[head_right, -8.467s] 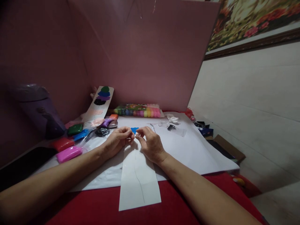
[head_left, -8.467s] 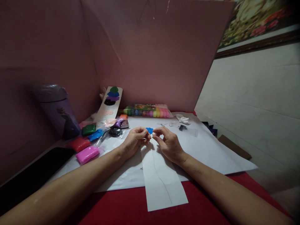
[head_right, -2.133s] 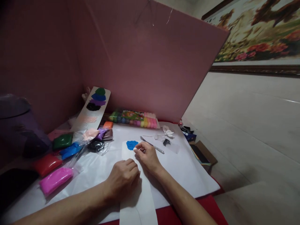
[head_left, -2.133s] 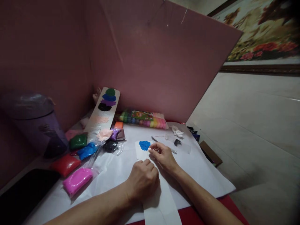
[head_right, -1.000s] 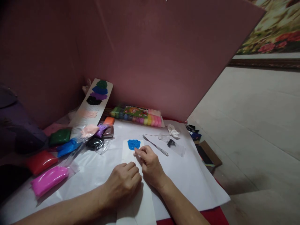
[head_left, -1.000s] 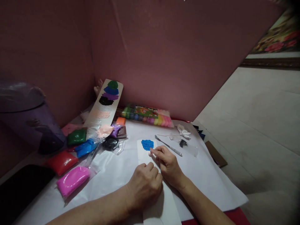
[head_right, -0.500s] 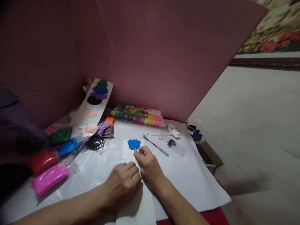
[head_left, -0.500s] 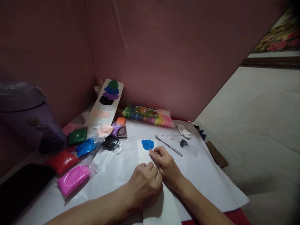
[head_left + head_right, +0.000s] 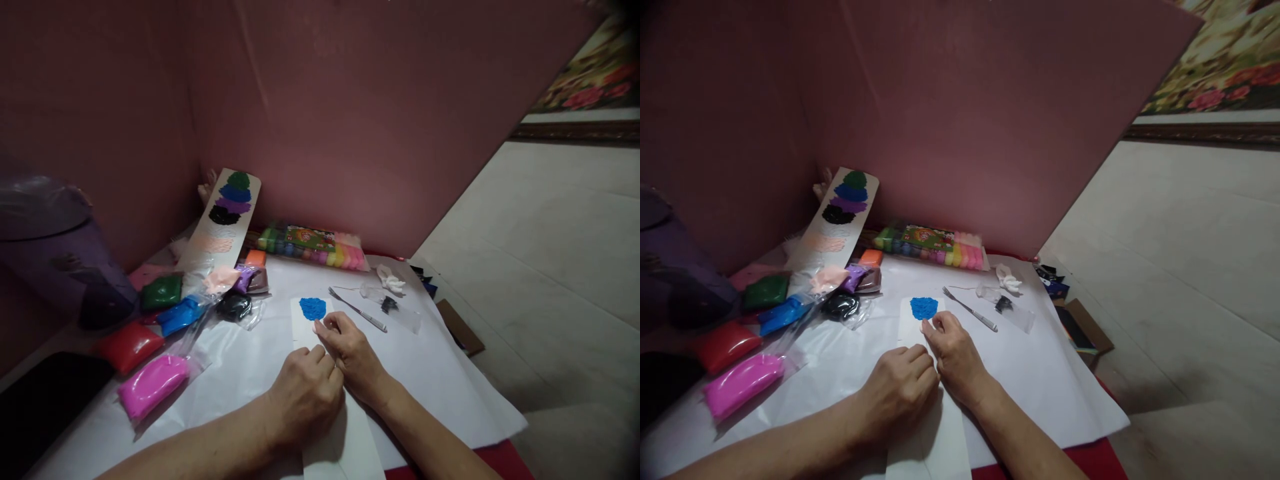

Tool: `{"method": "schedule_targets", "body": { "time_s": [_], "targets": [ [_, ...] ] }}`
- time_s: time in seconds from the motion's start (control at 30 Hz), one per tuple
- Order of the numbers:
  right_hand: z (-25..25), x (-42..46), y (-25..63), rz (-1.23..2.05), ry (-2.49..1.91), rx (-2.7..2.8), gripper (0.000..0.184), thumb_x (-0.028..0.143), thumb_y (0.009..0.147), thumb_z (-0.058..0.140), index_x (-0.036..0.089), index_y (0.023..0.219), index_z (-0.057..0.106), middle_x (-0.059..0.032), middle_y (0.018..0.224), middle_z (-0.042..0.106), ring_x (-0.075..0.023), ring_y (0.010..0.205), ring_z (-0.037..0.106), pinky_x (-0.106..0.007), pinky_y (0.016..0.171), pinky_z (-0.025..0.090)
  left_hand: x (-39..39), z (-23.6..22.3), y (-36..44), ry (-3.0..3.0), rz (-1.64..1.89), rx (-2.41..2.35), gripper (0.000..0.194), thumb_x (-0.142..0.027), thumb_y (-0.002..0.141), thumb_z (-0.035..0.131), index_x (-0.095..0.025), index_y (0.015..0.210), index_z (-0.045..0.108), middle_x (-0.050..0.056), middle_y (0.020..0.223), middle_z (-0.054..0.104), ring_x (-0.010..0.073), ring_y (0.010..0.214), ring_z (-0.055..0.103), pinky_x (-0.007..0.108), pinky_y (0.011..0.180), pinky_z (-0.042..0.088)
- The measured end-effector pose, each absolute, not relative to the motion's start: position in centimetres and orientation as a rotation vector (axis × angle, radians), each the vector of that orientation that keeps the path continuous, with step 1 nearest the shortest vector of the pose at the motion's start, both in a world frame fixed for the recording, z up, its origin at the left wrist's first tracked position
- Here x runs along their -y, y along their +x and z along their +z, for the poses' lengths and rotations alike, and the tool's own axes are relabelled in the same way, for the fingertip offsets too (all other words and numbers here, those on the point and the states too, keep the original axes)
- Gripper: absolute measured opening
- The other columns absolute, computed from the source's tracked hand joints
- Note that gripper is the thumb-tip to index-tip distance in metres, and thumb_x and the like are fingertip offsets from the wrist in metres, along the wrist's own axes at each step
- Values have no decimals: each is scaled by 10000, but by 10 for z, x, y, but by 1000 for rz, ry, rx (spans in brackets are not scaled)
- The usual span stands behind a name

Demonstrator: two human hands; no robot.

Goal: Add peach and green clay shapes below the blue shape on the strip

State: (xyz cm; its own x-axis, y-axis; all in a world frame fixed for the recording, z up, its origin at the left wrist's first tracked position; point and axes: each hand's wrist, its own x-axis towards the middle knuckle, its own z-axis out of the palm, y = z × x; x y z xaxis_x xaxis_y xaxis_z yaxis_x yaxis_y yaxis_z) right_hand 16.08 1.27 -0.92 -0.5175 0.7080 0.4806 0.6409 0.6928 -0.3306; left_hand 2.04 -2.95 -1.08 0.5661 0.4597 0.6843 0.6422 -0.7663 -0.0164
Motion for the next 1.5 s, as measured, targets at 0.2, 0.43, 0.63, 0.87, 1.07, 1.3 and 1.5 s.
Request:
{"method": "schedule_targets", "body": {
  "time_s": [0.2, 0.43, 0.63, 0.87, 1.07, 1.3, 1.5],
  "targets": [
    [-8, -12, 160, 132, -1049, 2325, 267, 168, 921, 433, 237, 1089, 629, -68, 926, 492, -162, 815, 488, -284, 725, 466, 29, -11, 20, -2526, -997, 911, 180, -79, 752, 480, -175, 599, 478, 20, 577, 516, 179, 542, 470, 307, 454, 300],
    [-7, -12, 159, 122, -1053, 2336, 250, 172, 912, 449, 239, 1058, 640, -72, 941, 511, -166, 819, 506, -293, 739, 476, 29, -11, 21, -2543, -976, 904, 194, -88, 781, 465, -173, 607, 472, 24, 587, 527, 173, 549, 481, 298, 461, 323],
    [-8, -12, 160, 135, -1059, 2330, 272, 151, 905, 437, 258, 1070, 624, -66, 946, 513, -163, 824, 510, -284, 740, 481, 29, -8, 21, -2537, -1017, 905, 203, -90, 780, 462, -172, 595, 476, 28, 578, 525, 175, 541, 478, 300, 454, 321],
    [-7, -13, 159, 206, -1086, 2252, 194, 187, 883, 481, 267, 990, 621, -40, 904, 545, -161, 784, 533, -267, 694, 500, 28, -9, 22, -2515, -1047, 901, 197, -75, 766, 476, -168, 592, 477, 22, 578, 531, 170, 540, 482, 294, 463, 316],
    [-6, -9, 158, 239, -1072, 2203, 211, 183, 890, 478, 276, 997, 634, -36, 893, 539, -159, 773, 531, -269, 674, 492, 29, -8, 21, -2522, -1012, 915, 197, -70, 767, 449, -177, 602, 463, 25, 582, 518, 172, 543, 476, 301, 464, 317],
    [-7, -16, 168, 266, -1037, 1872, 437, 38, 840, 380, 249, 1134, 624, -49, 941, 543, -157, 841, 564, -288, 738, 481, 28, -7, 20, -2524, -1002, 900, 196, -94, 743, 525, -174, 571, 473, 21, 550, 520, 169, 532, 470, 288, 469, 286],
    [-3, -33, 190, -250, -1546, 1832, 273, 93, 846, 457, 166, 1033, 642, -128, 1002, 620, -269, 958, 525, -415, 821, 401, 28, -7, 21, -2525, -1014, 914, 197, -91, 739, 542, -169, 566, 489, 16, 546, 530, 167, 534, 468, 288, 480, 282]
  ]
}}
